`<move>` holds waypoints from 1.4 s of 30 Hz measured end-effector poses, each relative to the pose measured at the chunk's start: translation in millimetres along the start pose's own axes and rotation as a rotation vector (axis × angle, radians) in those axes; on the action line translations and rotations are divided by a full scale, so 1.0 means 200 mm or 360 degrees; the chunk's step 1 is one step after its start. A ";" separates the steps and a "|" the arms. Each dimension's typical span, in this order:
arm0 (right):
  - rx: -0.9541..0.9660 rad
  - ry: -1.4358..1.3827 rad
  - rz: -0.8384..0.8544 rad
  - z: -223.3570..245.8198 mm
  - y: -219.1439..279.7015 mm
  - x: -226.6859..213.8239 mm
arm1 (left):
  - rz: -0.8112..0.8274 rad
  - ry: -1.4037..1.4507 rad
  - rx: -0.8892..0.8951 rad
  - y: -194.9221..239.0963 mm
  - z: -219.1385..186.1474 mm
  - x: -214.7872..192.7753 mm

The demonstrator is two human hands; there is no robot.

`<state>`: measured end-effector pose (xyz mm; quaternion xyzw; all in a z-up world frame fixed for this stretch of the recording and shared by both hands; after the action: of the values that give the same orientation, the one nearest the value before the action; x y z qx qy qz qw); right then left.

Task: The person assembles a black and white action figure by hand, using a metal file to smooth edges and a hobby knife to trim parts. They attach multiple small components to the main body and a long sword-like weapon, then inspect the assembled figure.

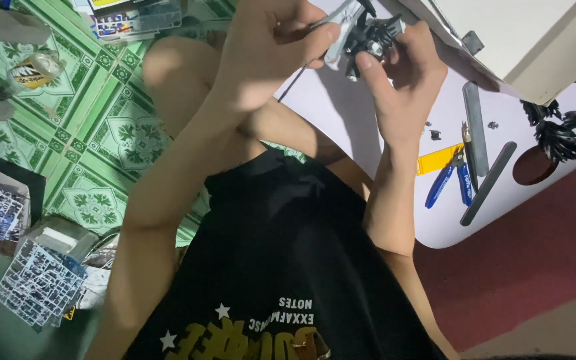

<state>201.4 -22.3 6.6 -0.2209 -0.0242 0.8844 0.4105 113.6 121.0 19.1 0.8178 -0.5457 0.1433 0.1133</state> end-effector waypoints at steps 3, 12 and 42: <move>0.0078 -0.0026 0.0037 0.01 0.04 -0.02 | 0.0217 -0.0050 0.0060 0.02 -0.07 0.06; 0.0148 -0.0132 0.0062 0.02 0.14 -0.07 | 0.0278 0.0140 -0.0127 0.12 0.15 0.05; -0.0003 0.0294 0.0052 0.31 0.22 -0.26 | 0.0330 -0.0397 0.1085 0.12 0.09 0.39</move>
<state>174.3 -81.0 73.1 -0.3023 0.0165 0.8667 0.3964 121.7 39.1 31.1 0.7601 -0.5561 0.2268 -0.2479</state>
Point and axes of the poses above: each hand's wrist, its own y-axis away from the middle knuckle, its own x-axis out of the palm, z = x × y, the point moved 9 cm from there along -y, towards the middle knuckle, and after that the axes turned 11 degrees about y, right-handed, at the moved point
